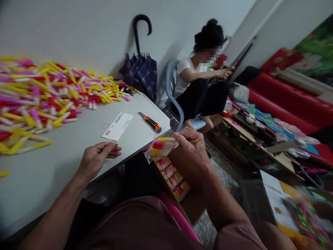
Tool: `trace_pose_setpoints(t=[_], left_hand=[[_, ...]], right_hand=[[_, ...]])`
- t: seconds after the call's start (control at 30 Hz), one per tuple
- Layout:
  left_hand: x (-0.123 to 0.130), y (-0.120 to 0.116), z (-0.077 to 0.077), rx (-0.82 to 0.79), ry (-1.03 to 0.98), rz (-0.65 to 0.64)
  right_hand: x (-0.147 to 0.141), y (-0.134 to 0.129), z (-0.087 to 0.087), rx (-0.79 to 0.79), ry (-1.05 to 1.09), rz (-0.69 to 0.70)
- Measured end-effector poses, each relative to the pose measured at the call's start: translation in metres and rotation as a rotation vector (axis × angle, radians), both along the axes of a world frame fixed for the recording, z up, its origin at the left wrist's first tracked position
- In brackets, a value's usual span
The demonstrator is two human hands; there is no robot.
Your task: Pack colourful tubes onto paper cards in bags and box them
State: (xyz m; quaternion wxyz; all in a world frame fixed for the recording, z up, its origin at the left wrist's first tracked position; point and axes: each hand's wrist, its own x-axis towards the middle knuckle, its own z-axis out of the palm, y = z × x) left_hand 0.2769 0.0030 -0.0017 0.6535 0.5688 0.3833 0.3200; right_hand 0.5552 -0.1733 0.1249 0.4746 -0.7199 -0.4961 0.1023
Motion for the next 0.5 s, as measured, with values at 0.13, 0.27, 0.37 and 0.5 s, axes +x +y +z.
trace_pose_setpoints(t=[0.13,0.27,0.37,0.5], left_hand=[[0.000,0.007,-0.018,-0.021,0.057,0.041],[-0.003,0.009,-0.029,-0.001,0.100,0.091],[-0.006,0.007,-0.030,0.036,0.114,0.084],[-0.008,0.007,-0.029,0.022,0.113,0.092]], right_hand=[[0.032,-0.051,-0.010,0.022,-0.144,-0.250],[0.054,-0.078,-0.099,-0.225,-0.197,-0.419],[0.064,-0.091,-0.169,-0.412,-0.147,-0.459],[0.082,-0.108,-0.203,-0.464,-0.151,-0.495]])
